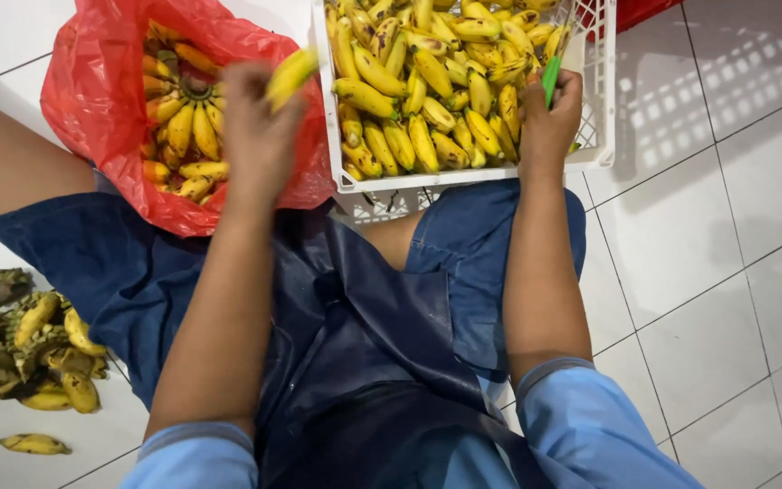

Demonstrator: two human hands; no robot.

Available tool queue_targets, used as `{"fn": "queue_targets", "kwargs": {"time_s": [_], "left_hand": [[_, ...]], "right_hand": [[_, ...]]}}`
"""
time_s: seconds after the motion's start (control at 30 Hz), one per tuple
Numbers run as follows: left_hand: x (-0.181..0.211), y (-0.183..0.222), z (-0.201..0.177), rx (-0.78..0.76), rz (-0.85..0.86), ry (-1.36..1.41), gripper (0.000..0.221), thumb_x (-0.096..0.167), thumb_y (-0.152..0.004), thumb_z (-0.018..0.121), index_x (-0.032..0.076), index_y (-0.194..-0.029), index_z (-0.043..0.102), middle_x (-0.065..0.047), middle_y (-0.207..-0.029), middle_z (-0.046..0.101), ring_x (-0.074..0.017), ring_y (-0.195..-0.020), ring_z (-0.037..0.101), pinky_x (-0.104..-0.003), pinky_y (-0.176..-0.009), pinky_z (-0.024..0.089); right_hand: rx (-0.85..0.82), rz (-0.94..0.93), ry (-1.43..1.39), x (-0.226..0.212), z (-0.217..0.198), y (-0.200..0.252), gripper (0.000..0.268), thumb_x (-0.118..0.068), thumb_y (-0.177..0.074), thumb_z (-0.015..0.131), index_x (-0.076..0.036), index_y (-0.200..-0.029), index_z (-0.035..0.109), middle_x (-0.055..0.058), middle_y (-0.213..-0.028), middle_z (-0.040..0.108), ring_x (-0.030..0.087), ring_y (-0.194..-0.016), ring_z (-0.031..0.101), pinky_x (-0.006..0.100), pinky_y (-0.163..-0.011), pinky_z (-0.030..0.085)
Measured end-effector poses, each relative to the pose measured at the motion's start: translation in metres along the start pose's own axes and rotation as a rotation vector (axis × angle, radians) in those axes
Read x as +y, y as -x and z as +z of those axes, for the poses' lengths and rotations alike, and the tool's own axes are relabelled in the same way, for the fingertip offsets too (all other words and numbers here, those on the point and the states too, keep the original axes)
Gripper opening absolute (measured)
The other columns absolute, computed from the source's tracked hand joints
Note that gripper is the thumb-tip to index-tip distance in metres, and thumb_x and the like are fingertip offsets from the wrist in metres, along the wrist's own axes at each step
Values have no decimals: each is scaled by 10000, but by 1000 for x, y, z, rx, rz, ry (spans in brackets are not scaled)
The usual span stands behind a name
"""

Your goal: Sorting and cutting bananas from bunches into a plastic crate and a bag

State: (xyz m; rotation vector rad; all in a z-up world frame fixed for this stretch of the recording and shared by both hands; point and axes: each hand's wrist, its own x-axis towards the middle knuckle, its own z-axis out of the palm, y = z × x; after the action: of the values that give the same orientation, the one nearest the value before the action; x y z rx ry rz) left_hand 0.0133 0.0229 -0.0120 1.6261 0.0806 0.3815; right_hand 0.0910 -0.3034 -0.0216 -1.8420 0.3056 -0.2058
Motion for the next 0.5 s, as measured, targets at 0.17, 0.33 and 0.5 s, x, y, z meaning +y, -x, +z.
{"fn": "queue_targets", "kwargs": {"time_s": [0.17,0.33,0.5], "left_hand": [[61,-24,37,-297,8,342,454,68,-1090,578,108,-1470,334,-240,-1524,396,-370,-1438,472,-426,-1197,430],[21,-22,-9,-66,136,-497,115,50,-934,627,-7,-1033,608,-121,-945,647,-240,-802,617,-350,-750,510],[3,63,-33,-178,-103,-1006,165,76,-860,499,26,-944,633,-227,-913,643,-483,-737,591,-577,-645,468]], "right_hand": [[-14,-18,-4,8,-4,-2,136,-88,-938,602,-94,-1067,564,18,-859,634,67,-605,525,217,-562,461],[-20,-8,-124,18,-9,-6,146,-139,-969,612,-89,-1092,550,37,-866,628,93,-691,541,232,-623,474],[-55,-8,-117,15,-7,-9,92,-110,-990,606,-109,-1066,553,17,-902,623,85,-758,587,237,-659,503]]}}
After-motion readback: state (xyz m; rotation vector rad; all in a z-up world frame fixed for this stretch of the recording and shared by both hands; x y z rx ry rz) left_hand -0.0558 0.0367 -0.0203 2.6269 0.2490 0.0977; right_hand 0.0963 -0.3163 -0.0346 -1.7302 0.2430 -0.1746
